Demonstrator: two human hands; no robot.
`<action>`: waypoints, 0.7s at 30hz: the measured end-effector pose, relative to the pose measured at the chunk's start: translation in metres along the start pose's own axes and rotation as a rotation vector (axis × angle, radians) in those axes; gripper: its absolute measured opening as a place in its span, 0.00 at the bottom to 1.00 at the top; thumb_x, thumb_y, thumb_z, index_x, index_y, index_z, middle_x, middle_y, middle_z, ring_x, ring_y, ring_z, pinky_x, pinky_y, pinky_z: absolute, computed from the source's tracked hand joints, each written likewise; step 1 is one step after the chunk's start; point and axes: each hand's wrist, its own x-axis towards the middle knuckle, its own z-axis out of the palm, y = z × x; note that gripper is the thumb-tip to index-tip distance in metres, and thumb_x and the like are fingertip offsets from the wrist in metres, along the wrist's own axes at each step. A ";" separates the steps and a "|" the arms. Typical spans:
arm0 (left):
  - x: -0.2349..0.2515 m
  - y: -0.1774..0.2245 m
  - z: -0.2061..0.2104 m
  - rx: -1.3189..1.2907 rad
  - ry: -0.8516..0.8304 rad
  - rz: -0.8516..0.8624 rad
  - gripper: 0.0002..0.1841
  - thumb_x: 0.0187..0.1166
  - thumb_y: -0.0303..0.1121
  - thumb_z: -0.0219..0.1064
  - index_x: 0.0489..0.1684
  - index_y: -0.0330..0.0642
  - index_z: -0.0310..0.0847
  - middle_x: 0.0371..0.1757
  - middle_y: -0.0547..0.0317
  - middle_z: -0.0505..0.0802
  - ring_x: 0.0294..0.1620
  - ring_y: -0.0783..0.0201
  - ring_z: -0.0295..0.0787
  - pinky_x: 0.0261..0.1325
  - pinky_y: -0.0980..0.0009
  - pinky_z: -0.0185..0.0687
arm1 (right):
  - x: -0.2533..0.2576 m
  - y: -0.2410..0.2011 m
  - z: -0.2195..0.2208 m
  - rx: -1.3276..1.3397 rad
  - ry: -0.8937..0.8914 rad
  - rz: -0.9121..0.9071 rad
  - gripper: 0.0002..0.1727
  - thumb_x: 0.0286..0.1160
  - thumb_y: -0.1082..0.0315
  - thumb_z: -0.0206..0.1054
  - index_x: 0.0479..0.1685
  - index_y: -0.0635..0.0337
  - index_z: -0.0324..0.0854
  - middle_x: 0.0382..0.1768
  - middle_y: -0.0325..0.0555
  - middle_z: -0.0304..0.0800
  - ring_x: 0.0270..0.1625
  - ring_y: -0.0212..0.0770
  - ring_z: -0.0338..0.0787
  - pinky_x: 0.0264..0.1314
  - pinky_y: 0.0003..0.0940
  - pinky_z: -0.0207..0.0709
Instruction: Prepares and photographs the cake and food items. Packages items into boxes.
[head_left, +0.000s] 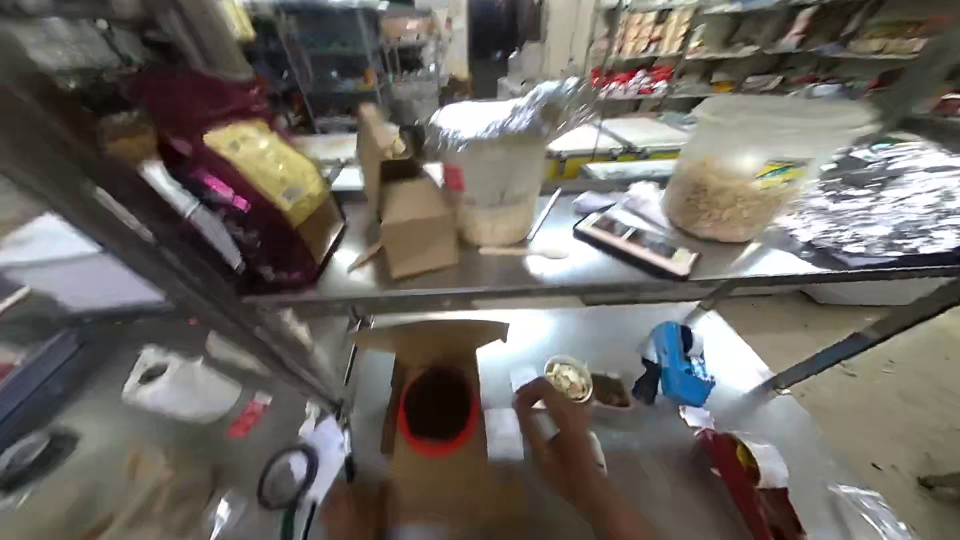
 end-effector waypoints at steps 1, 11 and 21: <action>0.008 0.002 0.008 0.040 -0.019 -0.044 0.50 0.65 0.56 0.78 0.82 0.26 0.66 0.78 0.20 0.74 0.81 0.25 0.68 0.82 0.34 0.62 | -0.032 -0.001 0.045 0.039 -0.247 0.074 0.12 0.82 0.62 0.64 0.47 0.60 0.89 0.44 0.46 0.94 0.48 0.38 0.94 0.55 0.39 0.89; -0.015 -0.008 0.008 -0.151 -0.388 -0.184 0.21 0.76 0.43 0.70 0.60 0.37 0.87 0.54 0.43 0.93 0.58 0.47 0.91 0.67 0.45 0.83 | -0.223 0.044 0.204 -0.325 -0.700 0.143 0.34 0.80 0.43 0.60 0.74 0.62 0.81 0.80 0.55 0.78 0.85 0.55 0.73 0.87 0.51 0.65; -0.070 -0.015 -0.004 -0.597 -1.012 -0.142 0.26 0.76 0.39 0.74 0.68 0.32 0.79 0.50 0.46 0.95 0.45 0.55 0.96 0.53 0.55 0.94 | -0.273 0.011 0.176 -0.524 -0.656 0.284 0.27 0.72 0.42 0.69 0.69 0.38 0.86 0.76 0.64 0.78 0.85 0.76 0.64 0.81 0.83 0.51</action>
